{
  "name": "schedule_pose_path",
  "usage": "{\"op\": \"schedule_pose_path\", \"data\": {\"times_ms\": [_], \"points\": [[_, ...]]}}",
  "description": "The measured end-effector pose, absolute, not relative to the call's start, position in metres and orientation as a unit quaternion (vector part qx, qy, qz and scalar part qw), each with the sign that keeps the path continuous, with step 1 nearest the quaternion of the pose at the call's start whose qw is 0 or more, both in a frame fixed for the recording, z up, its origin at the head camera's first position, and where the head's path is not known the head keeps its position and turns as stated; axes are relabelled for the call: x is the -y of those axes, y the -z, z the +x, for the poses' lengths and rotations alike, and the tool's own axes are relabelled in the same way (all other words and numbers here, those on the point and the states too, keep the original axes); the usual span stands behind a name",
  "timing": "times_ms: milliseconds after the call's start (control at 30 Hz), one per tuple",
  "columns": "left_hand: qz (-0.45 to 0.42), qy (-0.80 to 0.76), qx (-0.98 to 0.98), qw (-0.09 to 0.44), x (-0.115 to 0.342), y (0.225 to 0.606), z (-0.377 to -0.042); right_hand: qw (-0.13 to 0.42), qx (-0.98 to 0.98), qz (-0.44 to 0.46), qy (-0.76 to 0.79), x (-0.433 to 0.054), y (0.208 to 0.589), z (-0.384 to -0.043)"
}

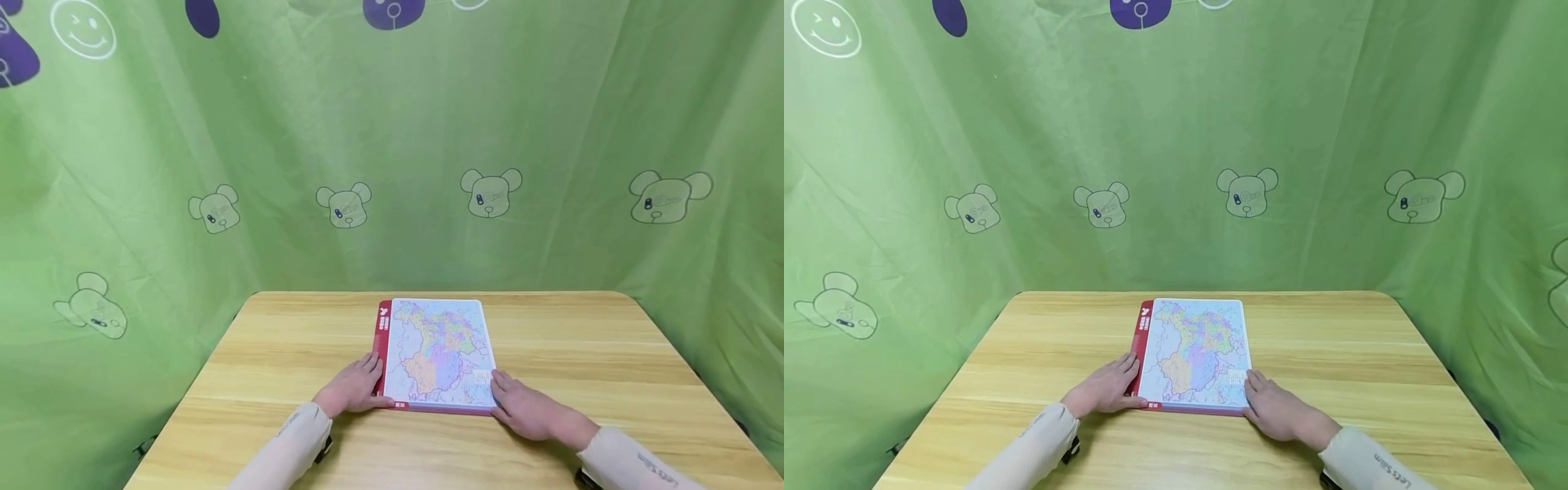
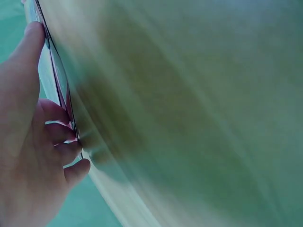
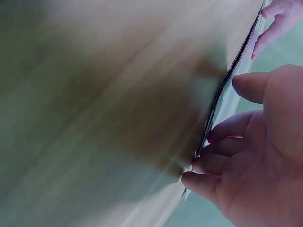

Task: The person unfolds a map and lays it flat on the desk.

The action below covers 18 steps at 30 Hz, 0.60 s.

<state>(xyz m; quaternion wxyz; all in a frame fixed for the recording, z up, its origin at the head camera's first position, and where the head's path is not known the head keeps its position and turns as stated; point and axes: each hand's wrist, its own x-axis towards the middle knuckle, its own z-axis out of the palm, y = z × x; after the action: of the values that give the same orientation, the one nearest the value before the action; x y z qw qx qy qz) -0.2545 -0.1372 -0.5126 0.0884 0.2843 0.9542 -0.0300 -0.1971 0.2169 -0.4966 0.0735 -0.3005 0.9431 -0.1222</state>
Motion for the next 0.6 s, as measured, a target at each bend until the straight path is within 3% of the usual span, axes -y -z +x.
{"op": "schedule_pose_path", "data": {"times_ms": [600], "points": [[0.285, 0.026, -0.952, 0.104, 0.1376, 0.5122, -0.2481, 0.082, -0.944, -0.301, 0.108, -0.2181, 0.4966, -0.2036]]}}
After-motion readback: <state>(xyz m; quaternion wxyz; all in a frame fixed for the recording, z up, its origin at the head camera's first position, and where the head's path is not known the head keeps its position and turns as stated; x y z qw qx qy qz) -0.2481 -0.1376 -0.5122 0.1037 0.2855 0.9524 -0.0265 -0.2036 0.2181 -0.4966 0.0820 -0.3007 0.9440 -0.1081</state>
